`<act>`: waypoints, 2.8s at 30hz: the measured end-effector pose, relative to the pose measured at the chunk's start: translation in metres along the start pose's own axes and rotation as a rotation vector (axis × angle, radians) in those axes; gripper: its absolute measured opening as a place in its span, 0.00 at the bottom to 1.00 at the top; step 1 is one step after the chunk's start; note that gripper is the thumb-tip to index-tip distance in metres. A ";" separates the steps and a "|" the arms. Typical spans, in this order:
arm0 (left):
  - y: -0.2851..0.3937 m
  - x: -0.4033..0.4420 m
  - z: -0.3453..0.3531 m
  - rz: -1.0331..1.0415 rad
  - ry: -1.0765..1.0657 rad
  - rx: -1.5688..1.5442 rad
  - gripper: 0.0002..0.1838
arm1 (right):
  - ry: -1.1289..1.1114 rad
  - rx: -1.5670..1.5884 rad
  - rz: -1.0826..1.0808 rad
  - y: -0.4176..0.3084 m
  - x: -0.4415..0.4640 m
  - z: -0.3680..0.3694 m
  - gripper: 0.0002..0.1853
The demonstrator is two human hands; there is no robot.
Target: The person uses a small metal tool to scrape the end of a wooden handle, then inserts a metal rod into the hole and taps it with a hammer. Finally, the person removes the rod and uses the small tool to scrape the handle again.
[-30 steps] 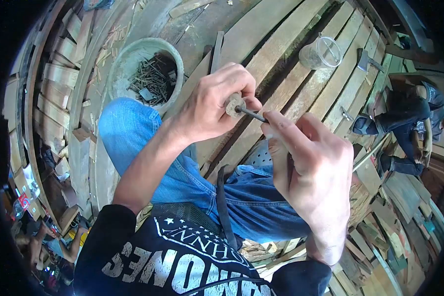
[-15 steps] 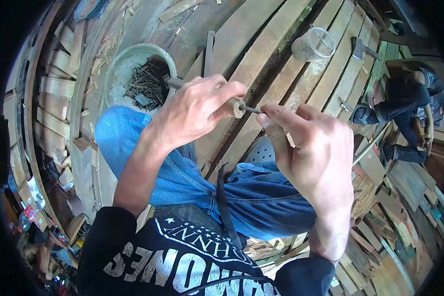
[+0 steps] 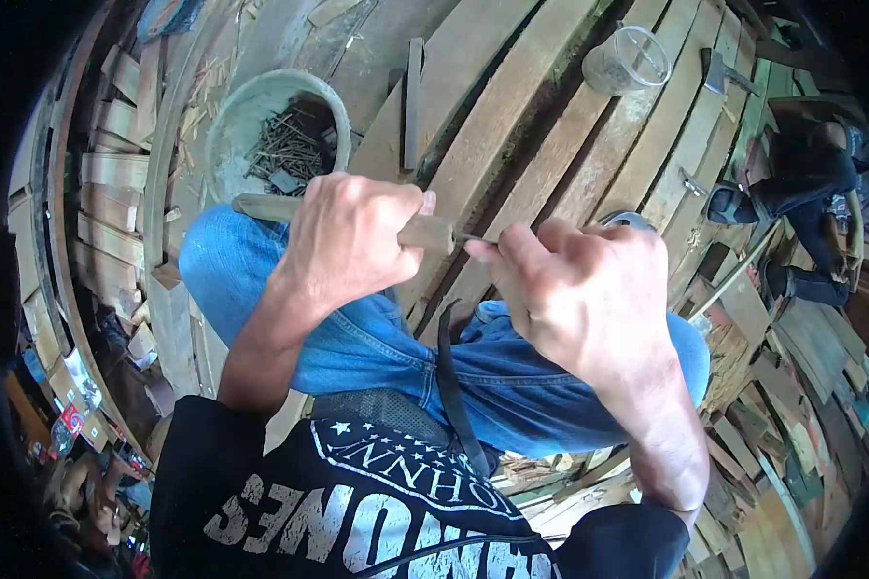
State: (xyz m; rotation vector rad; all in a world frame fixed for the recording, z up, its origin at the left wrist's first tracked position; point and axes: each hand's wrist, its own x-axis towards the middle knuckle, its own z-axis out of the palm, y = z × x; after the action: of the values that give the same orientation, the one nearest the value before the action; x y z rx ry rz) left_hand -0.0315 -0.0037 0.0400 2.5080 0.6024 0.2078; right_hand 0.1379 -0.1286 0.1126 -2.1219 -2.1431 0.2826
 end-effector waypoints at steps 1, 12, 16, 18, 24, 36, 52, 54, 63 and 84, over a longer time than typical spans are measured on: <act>0.000 0.001 0.000 -0.022 -0.042 0.046 0.07 | -0.008 -0.026 0.004 -0.002 0.000 0.003 0.15; 0.000 -0.001 0.004 -0.043 -0.142 0.104 0.07 | -0.063 0.130 0.066 -0.005 -0.008 0.012 0.12; 0.000 -0.004 -0.002 -0.014 -0.103 0.059 0.06 | 0.004 0.308 0.107 -0.004 -0.006 0.008 0.11; 0.000 -0.004 0.003 -0.018 -0.095 0.071 0.06 | 0.012 0.274 0.127 -0.008 -0.010 0.010 0.12; 0.001 -0.006 0.000 -0.023 -0.099 0.068 0.04 | -0.094 0.446 0.181 -0.006 -0.005 0.005 0.11; 0.001 -0.004 -0.005 0.016 -0.022 -0.024 0.09 | 0.007 0.447 0.219 -0.010 -0.003 -0.002 0.11; 0.004 -0.004 -0.006 0.008 -0.088 0.009 0.10 | -0.049 0.164 -0.131 0.000 0.000 0.000 0.08; 0.002 -0.001 -0.004 0.008 -0.098 0.013 0.10 | -0.009 0.272 -0.092 0.003 0.001 0.008 0.11; -0.006 0.001 -0.001 0.040 0.004 -0.074 0.08 | 0.007 0.119 0.054 -0.011 0.000 0.011 0.04; -0.007 0.002 -0.020 0.354 -0.024 -0.898 0.17 | 0.284 0.777 0.007 -0.016 0.010 -0.015 0.12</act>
State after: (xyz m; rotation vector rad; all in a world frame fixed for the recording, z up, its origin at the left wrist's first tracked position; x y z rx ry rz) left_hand -0.0381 0.0118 0.0525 1.7069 0.0068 0.4600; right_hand 0.1257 -0.1180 0.1303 -1.5957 -1.5122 0.6426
